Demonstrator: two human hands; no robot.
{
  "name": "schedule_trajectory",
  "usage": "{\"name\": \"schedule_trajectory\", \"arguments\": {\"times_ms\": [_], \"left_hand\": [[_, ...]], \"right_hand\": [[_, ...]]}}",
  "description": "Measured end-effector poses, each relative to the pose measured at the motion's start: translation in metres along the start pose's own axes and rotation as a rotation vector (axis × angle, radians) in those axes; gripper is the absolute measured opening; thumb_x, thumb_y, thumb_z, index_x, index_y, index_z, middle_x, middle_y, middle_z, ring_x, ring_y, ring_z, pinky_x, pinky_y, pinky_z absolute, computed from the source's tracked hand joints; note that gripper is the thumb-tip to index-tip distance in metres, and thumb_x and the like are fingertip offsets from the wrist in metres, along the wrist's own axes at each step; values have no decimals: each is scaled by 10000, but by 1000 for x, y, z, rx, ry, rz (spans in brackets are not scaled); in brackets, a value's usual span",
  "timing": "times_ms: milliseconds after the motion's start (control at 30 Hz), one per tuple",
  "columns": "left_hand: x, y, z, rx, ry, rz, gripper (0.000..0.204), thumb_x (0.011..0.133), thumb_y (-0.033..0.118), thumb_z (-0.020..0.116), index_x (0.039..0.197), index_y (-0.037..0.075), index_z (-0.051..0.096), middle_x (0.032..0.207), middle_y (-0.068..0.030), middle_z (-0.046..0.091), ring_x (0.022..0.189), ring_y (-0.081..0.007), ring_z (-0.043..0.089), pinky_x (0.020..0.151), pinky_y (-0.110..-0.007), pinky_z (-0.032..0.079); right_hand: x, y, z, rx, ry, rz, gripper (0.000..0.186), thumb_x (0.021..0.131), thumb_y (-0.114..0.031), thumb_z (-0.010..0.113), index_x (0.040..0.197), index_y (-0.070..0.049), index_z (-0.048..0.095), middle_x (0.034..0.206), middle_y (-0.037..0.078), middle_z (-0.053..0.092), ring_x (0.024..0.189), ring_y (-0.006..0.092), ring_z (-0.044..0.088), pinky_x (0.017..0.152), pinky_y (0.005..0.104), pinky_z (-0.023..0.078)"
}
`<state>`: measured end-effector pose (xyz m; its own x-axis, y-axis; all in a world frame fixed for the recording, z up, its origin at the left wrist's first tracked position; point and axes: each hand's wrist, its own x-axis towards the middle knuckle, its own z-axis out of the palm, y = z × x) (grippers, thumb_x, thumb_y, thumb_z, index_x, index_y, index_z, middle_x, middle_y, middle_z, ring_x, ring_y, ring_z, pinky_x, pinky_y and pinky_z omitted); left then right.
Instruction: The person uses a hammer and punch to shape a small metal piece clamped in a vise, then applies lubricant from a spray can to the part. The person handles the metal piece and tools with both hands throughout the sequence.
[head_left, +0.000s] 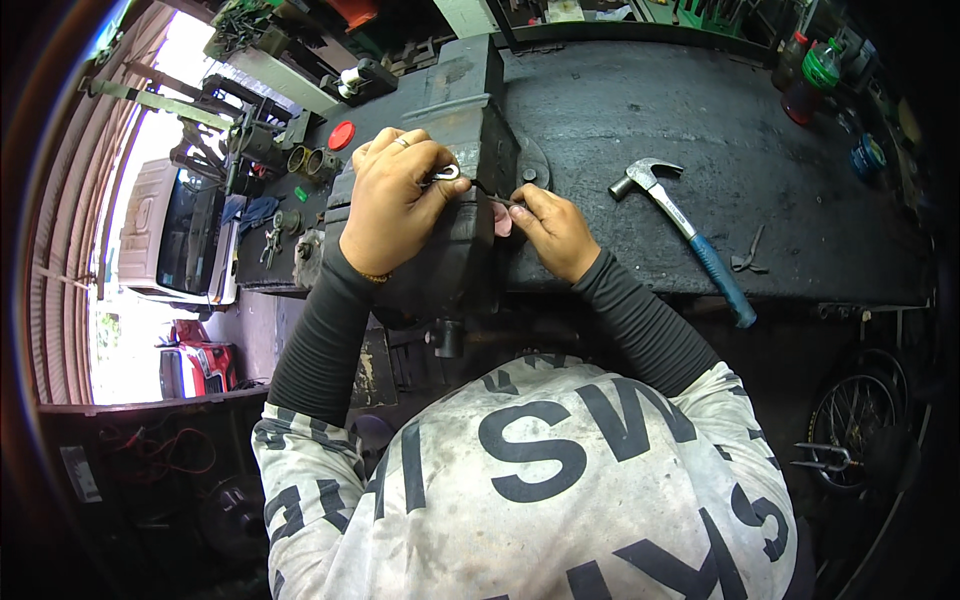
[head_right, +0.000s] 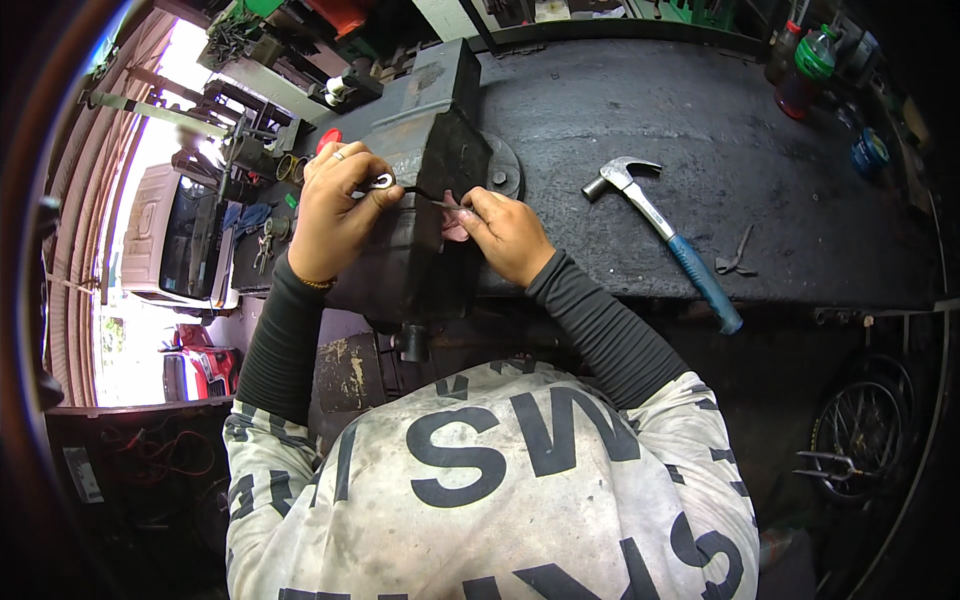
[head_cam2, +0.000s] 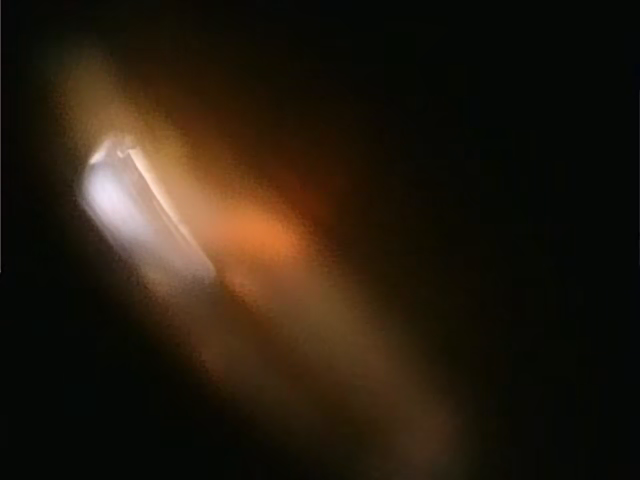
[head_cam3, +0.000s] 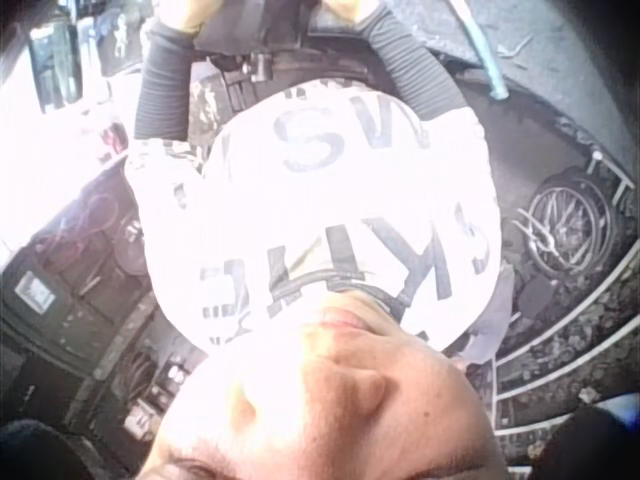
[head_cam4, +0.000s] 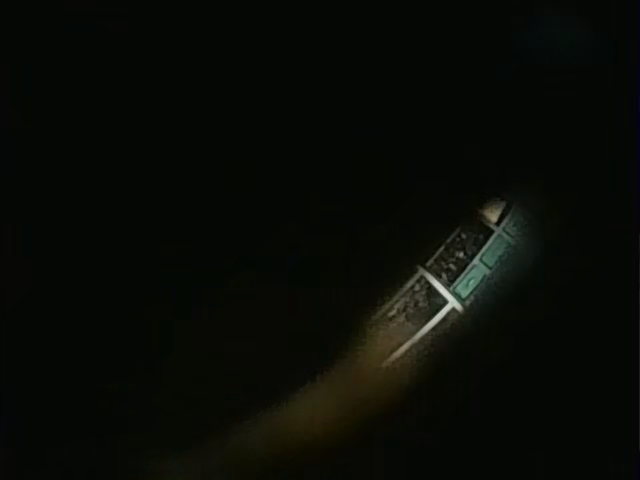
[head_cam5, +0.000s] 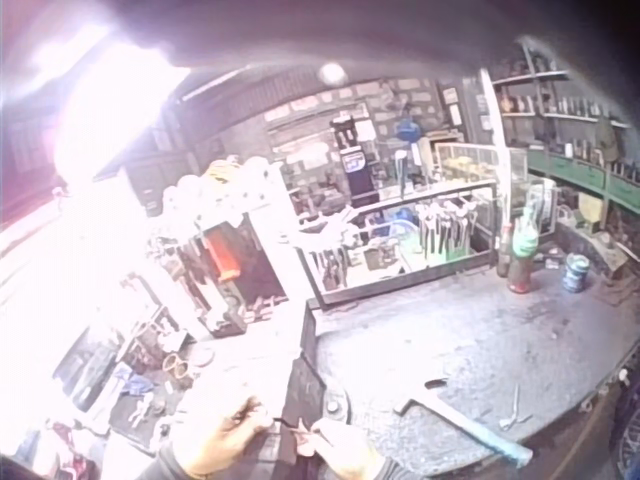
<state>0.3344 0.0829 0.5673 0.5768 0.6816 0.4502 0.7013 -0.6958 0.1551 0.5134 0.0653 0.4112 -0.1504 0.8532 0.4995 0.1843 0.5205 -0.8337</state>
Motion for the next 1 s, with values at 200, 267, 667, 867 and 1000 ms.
{"name": "schedule_trajectory", "arguments": {"times_ms": [200, 267, 667, 867, 1000], "left_hand": [[0, -1, -2, -46, -52, -34, 202, 693, 192, 756, 794, 73, 629, 767, -17, 576, 801, -232, 511, 781, -350, 343], [1, -2, -2, -9, -27, 20, 187, 709, 191, 745, 799, 79, 627, 761, -15, 569, 802, -230, 513, 775, -359, 345], [17, 18, 2, 243, -122, 169, 324, 822, 290, 661, 615, 59, 568, 599, -105, 534, 559, -293, 554, 513, -408, 432], [25, 19, 10, 179, -13, 75, 367, 817, 270, 653, 540, 44, 570, 521, -126, 512, 511, -301, 542, 476, -382, 411], [22, 22, 17, 144, 109, -11, 355, 807, 243, 651, 521, 53, 562, 523, -121, 510, 503, -298, 535, 457, -373, 393]], "right_hand": [[0, 5, 0, 25, -21, -2, 205, 930, -212, 506, 960, -14, 551, 812, 168, 603, 766, 344, 606, 661, 397, 467], [1, 5, -1, 26, -35, 0, 209, 931, -215, 508, 965, -14, 551, 814, 169, 603, 759, 344, 606, 660, 396, 466], [23, -21, -13, -87, -158, 322, 338, 956, -304, 436, 894, -21, 609, 812, 183, 643, 796, 342, 634, 666, 419, 468], [31, 2, 13, -1, 86, 325, 275, 858, -210, 428, 889, -30, 633, 844, 183, 665, 793, 360, 640, 705, 422, 490], [30, 1, 14, -64, 56, 342, 269, 830, -193, 423, 853, -32, 637, 821, 182, 659, 773, 361, 636, 684, 433, 490]]}}
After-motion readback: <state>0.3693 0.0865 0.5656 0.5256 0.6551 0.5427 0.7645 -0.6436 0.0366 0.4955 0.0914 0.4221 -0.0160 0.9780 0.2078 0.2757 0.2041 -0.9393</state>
